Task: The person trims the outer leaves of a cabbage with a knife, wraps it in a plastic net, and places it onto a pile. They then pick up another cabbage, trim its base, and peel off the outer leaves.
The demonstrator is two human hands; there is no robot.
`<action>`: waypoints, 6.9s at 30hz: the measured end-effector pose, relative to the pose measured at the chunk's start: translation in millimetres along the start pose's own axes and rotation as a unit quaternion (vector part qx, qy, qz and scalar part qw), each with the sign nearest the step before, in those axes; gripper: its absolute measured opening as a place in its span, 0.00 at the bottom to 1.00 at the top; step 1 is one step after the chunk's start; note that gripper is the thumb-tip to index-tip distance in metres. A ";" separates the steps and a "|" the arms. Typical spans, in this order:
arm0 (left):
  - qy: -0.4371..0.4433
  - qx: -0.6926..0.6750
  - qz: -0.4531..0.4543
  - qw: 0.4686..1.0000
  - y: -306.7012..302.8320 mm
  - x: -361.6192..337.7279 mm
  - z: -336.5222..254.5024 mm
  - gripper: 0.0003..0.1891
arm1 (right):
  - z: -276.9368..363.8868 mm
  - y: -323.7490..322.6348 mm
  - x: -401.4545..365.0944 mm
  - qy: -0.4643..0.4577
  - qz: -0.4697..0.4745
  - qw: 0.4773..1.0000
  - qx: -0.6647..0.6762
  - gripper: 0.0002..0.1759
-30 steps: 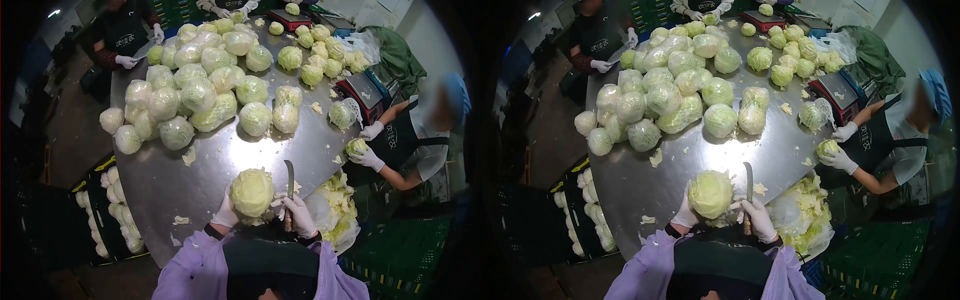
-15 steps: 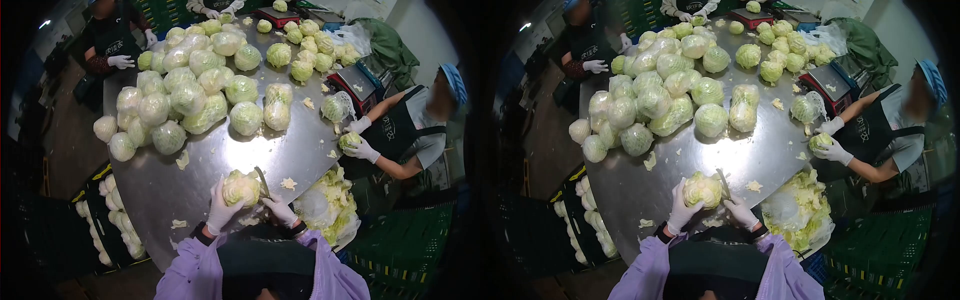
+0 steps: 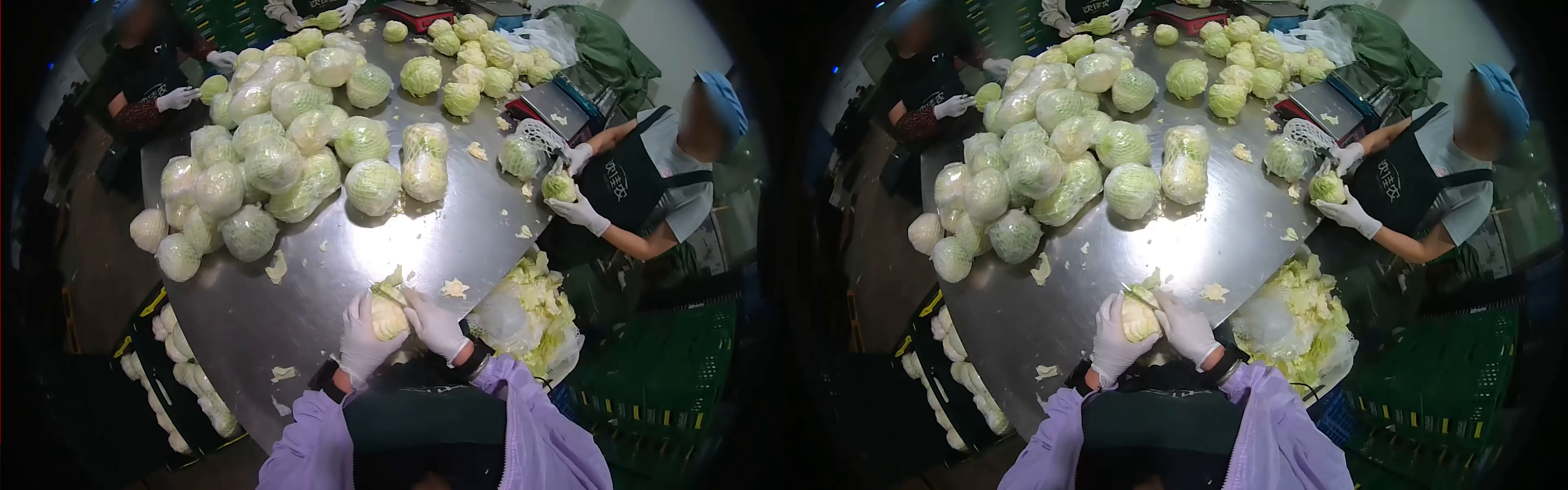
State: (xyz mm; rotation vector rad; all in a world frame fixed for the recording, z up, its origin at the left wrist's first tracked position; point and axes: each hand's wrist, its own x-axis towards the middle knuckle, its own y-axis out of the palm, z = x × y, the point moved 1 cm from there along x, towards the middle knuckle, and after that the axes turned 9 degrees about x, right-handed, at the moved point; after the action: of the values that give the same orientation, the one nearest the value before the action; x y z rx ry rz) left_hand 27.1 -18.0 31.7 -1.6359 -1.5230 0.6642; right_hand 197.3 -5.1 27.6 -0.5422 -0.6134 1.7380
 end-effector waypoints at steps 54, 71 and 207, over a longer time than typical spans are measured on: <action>-0.061 -0.074 -0.041 0.995 -18.2 -38.1 21.9 0.49 | -21.4 12.3 -11.3 0.218 0.069 0.929 0.291 0.28; -0.123 -0.109 -0.055 0.985 -19.8 -57.5 66.4 0.48 | 17.7 2.9 0.9 -0.015 -0.015 0.988 0.151 0.20; 0.014 -0.015 0.154 0.988 -10.7 7.8 40.2 0.56 | -20.5 16.3 46.8 0.106 0.152 0.941 0.282 0.32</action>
State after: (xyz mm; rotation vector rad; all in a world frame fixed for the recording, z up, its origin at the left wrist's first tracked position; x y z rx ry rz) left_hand -10.4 -2.9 19.4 -1.9178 -1.2757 0.7812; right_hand 187.6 39.5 -0.5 -0.4176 0.1404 2.0005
